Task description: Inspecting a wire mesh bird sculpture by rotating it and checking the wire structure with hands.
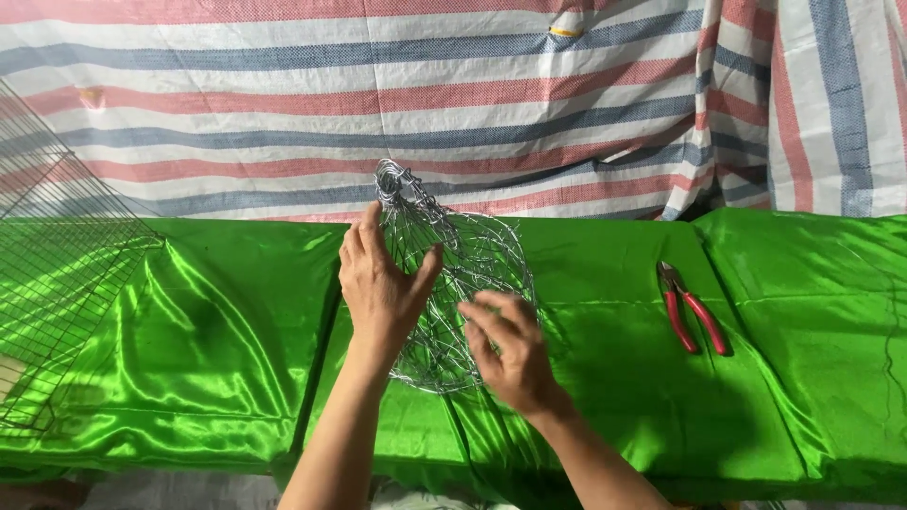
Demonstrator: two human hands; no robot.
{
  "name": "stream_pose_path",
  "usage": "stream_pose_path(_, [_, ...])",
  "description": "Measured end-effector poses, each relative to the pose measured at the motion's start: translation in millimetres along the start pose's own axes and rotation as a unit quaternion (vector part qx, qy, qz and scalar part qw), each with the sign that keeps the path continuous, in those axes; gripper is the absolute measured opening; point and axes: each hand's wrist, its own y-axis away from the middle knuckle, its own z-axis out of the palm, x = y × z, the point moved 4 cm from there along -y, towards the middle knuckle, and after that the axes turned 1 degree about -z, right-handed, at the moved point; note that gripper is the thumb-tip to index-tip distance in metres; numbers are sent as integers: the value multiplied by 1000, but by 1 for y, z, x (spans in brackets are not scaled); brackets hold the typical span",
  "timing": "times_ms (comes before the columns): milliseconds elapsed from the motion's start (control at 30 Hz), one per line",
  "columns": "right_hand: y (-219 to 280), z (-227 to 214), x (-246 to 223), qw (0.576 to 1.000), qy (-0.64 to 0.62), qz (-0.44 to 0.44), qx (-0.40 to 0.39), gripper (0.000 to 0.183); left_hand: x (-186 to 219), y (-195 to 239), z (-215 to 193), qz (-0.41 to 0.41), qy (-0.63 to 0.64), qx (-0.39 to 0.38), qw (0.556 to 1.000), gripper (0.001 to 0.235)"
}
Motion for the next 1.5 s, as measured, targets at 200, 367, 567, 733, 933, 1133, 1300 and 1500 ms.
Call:
stream_pose_path(200, [-32,-23,17,997,-4,65,51,30,-4,2,2,-7,-10,-6,1000,91])
stream_pose_path(367, [-42,-16,20,992,22,88,-86,43,-3,0,1,19,5,8,1000,87])
stream_pose_path(567, [-40,-24,48,986,-16,158,-46,29,3,-3,-8,26,20,0,999,88])
stream_pose_path(733, [-51,-33,38,977,-55,187,-86,38,-6,0,-6,20,32,-10,999,87])
stream_pose_path(933, [-40,-29,56,972,-99,202,-69,50,-30,6,-12,7,64,-9,998,90])
stream_pose_path(1133, [-41,-25,48,944,-164,277,-72,72,-53,11,-29,29,131,27,991,89])
stream_pose_path(1300, [-30,-14,62,905,-222,344,-118,90,-69,22,-36,30,199,35,979,101])
stream_pose_path(1500, [18,-3,114,922,-231,306,-55,46,-90,90,-44,-87,234,29,968,88])
